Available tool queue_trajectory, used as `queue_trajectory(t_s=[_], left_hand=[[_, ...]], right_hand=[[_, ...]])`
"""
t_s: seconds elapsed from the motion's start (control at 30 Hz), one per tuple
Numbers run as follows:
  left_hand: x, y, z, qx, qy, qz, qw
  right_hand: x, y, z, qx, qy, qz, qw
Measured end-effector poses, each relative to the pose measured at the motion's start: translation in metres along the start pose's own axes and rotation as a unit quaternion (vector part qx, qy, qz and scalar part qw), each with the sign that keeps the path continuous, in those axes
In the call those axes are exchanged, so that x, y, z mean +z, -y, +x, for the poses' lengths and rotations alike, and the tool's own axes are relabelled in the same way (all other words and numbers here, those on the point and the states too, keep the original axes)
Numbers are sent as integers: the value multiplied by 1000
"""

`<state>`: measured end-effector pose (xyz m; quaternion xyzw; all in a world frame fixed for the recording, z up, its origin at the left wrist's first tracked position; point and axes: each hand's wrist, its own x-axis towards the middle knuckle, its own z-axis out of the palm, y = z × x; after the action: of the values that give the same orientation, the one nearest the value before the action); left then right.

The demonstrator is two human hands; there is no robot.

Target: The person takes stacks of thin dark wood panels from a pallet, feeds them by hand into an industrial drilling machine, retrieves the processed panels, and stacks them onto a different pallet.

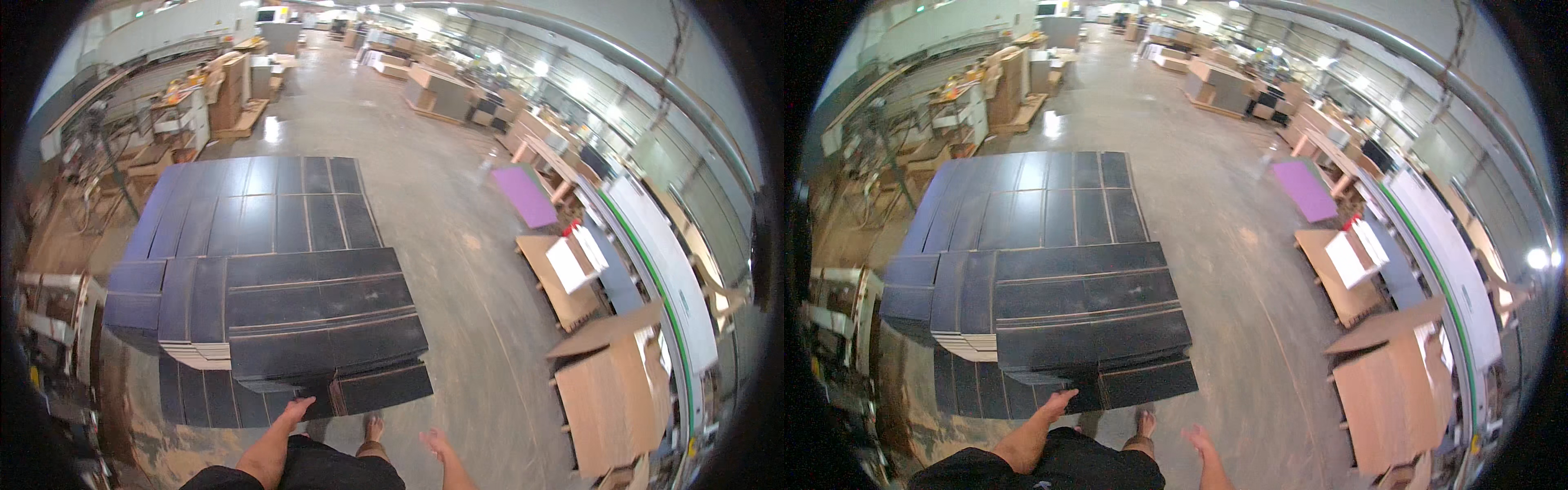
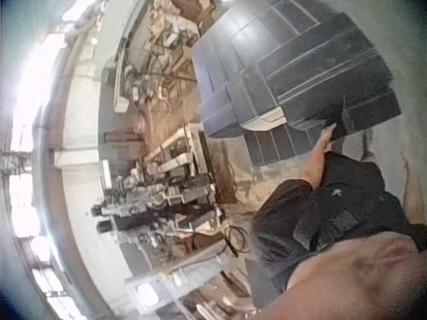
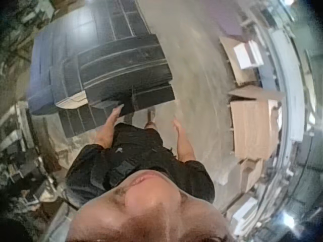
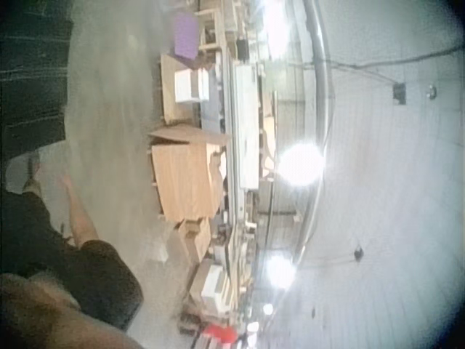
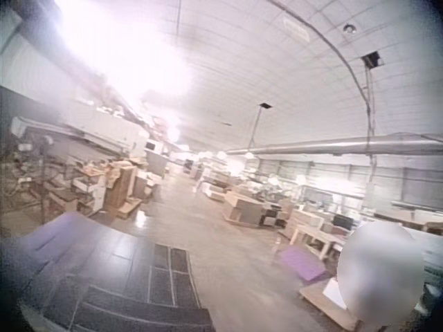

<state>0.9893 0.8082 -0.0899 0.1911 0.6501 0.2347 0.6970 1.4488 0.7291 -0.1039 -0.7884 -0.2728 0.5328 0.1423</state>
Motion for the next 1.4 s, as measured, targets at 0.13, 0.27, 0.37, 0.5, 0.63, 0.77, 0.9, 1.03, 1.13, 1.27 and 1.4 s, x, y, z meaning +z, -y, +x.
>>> queue_trajectory(t_s=[0.13, 0.27, 0.37, 0.5, 0.63, 0.77, 0.9, 1.03, 1.13, 1.27, 1.4], left_hand=[[55, -22, 11, 25, -66, -28, 997], [99, -15, 49, -49, -29, -106, 993], [99, 37, 120, 25, -84, -73, 993], [125, 41, 121, 100, -110, 113, 982], [155, 11, 119, 12, -214, -43, 976], [162, 42, 131, -18, -243, -52, 968], [173, 115, 153, -21, -269, -129, 954], [187, 125, 140, 2, -224, -317, 922], [202, 35, 85, -53, -191, -294, 935], [211, -23, 31, -65, -192, -321, 925], [210, 27, 60, -44, -152, -357, 921]], right_hand=[[-36, 79, 94, -52, -26, -98, 993], [-65, 144, 141, -64, 36, -162, 984], [-49, 194, 178, -34, 136, -195, 971], [-35, 211, 190, 69, 192, -159, 966], [-25, 226, 177, 33, 288, -29, 956], [-27, 230, 183, -47, 296, 22, 954], [-44, 236, 180, -13, 377, 61, 924], [-52, 280, 156, 50, 313, 44, 947], [-50, 275, 166, 52, 304, 33, 951], [-40, 276, 160, 27, 329, 4, 944], [-38, 280, 142, 4, 344, -26, 939]])
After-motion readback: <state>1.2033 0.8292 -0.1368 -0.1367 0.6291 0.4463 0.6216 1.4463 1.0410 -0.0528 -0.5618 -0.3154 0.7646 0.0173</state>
